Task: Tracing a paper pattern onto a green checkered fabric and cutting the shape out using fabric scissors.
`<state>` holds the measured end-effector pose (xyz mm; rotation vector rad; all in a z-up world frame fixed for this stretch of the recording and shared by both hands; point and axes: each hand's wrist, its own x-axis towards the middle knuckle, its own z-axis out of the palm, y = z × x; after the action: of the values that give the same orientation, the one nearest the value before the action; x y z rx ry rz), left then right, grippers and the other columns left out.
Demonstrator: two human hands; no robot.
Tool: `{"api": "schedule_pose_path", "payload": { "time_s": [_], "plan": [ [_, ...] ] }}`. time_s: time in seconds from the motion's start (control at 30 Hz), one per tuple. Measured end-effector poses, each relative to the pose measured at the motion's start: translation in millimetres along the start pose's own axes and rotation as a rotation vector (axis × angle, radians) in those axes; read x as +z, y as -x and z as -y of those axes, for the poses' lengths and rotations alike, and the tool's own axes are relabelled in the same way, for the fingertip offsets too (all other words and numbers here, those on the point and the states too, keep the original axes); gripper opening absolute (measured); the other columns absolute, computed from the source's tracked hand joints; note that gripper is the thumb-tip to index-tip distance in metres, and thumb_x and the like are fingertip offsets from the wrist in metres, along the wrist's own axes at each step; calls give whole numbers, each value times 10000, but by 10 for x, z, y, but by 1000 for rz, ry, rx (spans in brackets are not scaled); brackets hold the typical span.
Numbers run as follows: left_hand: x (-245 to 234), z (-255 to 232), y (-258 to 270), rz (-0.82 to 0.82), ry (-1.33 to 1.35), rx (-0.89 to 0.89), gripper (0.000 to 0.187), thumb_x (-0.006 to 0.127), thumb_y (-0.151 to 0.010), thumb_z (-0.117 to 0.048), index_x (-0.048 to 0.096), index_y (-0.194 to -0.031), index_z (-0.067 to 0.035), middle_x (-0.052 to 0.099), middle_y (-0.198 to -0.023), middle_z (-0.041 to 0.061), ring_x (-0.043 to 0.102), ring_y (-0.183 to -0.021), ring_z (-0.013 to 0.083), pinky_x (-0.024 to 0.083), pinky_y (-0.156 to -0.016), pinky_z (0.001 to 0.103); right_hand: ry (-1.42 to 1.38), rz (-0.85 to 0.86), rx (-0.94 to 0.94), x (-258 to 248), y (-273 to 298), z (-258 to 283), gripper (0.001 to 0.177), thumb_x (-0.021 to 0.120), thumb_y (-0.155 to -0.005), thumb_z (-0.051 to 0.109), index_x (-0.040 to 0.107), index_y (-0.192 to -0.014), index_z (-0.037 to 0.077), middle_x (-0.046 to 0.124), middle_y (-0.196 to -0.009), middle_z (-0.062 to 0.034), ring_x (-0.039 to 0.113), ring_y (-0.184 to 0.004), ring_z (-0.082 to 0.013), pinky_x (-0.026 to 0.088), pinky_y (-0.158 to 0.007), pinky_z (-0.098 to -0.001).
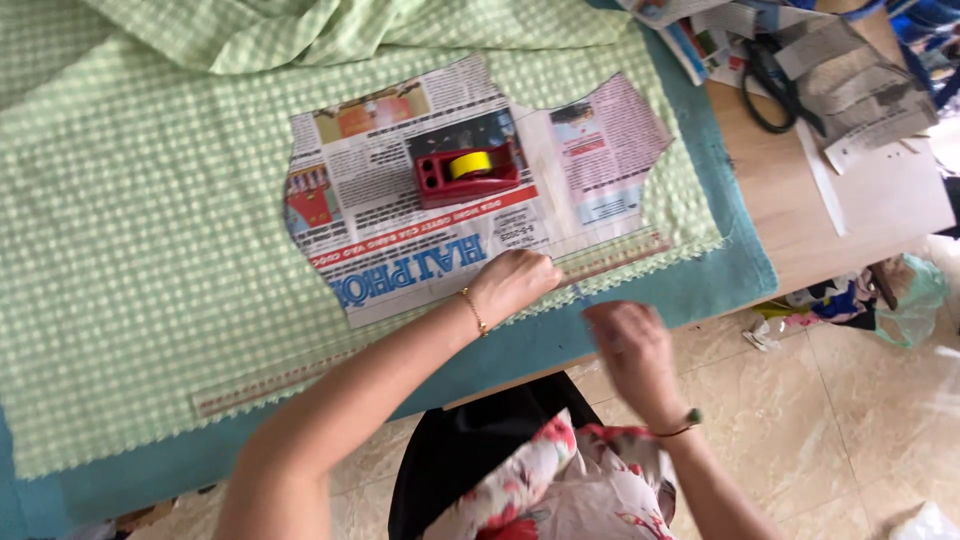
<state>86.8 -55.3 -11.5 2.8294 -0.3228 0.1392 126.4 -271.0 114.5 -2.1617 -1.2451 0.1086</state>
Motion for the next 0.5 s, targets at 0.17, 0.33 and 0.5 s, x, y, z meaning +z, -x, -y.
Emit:
{"api": "schedule_pose_path", "payload": {
  "time_s": [0.17,0.33,0.5],
  "plan": [
    [-42,-185,-526,43,23,-65,179,583,-918,-68,629,-1062,-164,681,-695,86,748,-715,263,598,-584,386,-11,15,-156,54,-82,265,149,710,-853,81,704,-999,52,713,-1033,-90,655,-1009,-318,496,-902,-433],
    [102,-249,-686,170,-128,-87,723,538,-913,27,438,-1485,-404,651,-654,37,727,-638,199,592,-545,353,-106,4,-29,-15,-5,-360,131,697,-890,48,713,-1020,56,736,-1027,-73,670,-1025,-283,511,-908,-414],
    [2,-312,-732,364,-235,-103,853,544,-904,30,310,-1589,-422,625,-714,-2,697,-665,133,591,-547,310,-221,-284,367,-414,-133,-1005,121,564,-1052,9,679,-1089,6,761,-980,-120,761,-915,-251,574,-790,-342]
  ]
}}
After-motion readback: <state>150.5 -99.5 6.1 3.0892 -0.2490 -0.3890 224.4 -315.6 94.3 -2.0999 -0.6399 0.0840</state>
